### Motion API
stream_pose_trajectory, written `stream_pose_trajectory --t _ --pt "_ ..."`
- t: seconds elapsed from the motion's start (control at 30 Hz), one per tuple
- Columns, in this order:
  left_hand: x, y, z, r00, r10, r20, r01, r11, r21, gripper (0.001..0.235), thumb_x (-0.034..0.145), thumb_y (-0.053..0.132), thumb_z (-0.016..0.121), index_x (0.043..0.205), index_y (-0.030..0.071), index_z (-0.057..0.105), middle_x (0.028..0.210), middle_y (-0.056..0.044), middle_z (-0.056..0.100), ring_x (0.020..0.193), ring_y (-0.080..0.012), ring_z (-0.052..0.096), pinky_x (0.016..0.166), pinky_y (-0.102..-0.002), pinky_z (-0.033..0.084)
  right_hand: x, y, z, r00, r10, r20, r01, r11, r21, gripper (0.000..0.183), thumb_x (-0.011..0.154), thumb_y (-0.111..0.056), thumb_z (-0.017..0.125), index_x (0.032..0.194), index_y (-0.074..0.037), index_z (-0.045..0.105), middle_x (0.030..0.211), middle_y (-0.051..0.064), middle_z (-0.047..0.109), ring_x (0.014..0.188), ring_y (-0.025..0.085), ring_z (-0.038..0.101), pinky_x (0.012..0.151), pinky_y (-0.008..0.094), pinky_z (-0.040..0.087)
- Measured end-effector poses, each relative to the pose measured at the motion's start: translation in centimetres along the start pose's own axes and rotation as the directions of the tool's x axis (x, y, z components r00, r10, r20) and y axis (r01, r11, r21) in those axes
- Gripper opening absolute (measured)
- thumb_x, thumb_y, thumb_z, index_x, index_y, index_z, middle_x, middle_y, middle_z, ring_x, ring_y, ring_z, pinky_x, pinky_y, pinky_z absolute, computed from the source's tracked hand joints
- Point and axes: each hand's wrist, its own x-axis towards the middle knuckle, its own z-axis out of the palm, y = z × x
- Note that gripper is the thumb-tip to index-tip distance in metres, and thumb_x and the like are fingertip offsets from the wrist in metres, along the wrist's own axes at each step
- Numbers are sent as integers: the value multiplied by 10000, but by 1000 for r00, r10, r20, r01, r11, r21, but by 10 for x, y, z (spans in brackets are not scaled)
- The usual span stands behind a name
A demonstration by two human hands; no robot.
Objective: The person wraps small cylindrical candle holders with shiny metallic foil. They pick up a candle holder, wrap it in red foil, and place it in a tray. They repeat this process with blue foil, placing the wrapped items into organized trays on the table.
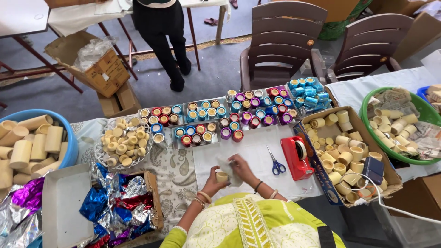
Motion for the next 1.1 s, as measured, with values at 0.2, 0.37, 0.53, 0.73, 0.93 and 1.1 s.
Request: stream_pose_trajectory --t 0.2,0.37,0.53,0.73,0.93,1.1 --pt "31 -9 3 999 27 38 -38 937 348 496 809 256 895 1194 28 681 1026 -123 791 892 -177 745 757 -304 608 -4 -55 -5 901 -95 423 141 987 -80 183 958 -10 626 1137 -48 634 1094 122 682 1036 298 695 940 375 545" --pt "11 50 9 1000 11 -29 -5 976 219 669 709 198 883 1272 62 549 1070 -105 739 934 -161 711 785 -324 599 -19 -71 -12 866 -191 462 334 908 -251 406 954 -71 674 1332 14 553 1274 191 593 1140 409 558 988 420 440" --pt "3 50 6 993 114 -16 -101 930 353 725 640 112 874 1279 92 531 1047 -82 732 943 -160 704 817 -331 593 -16 -72 -20 868 98 487 27 970 -242 297 972 -103 671 1267 -104 638 1221 119 606 1132 291 626 1001 352 512" --pt "10 40 -3 941 23 338 -26 1000 2 647 715 54 855 1280 64 539 1060 -43 648 972 -153 629 834 -328 555 -14 -126 -33 708 -285 646 610 708 -357 381 796 82 634 1122 -102 702 1211 40 688 1175 293 541 1021 352 485" --pt "2 85 15 916 398 51 -333 684 649 629 687 64 818 1247 66 531 1027 -170 671 959 -398 649 844 -441 550 -13 -101 -20 883 -32 469 257 868 -425 263 867 60 634 1108 -26 697 1134 83 681 1088 280 559 960 349 493" --pt "7 100 23 945 325 -32 -254 792 555 657 720 121 789 1279 32 455 1036 -191 648 940 -382 649 801 -436 551 4 -18 -25 891 191 411 -202 979 -18 272 919 42 603 1174 6 693 1039 101 706 920 153 650 876 291 538"
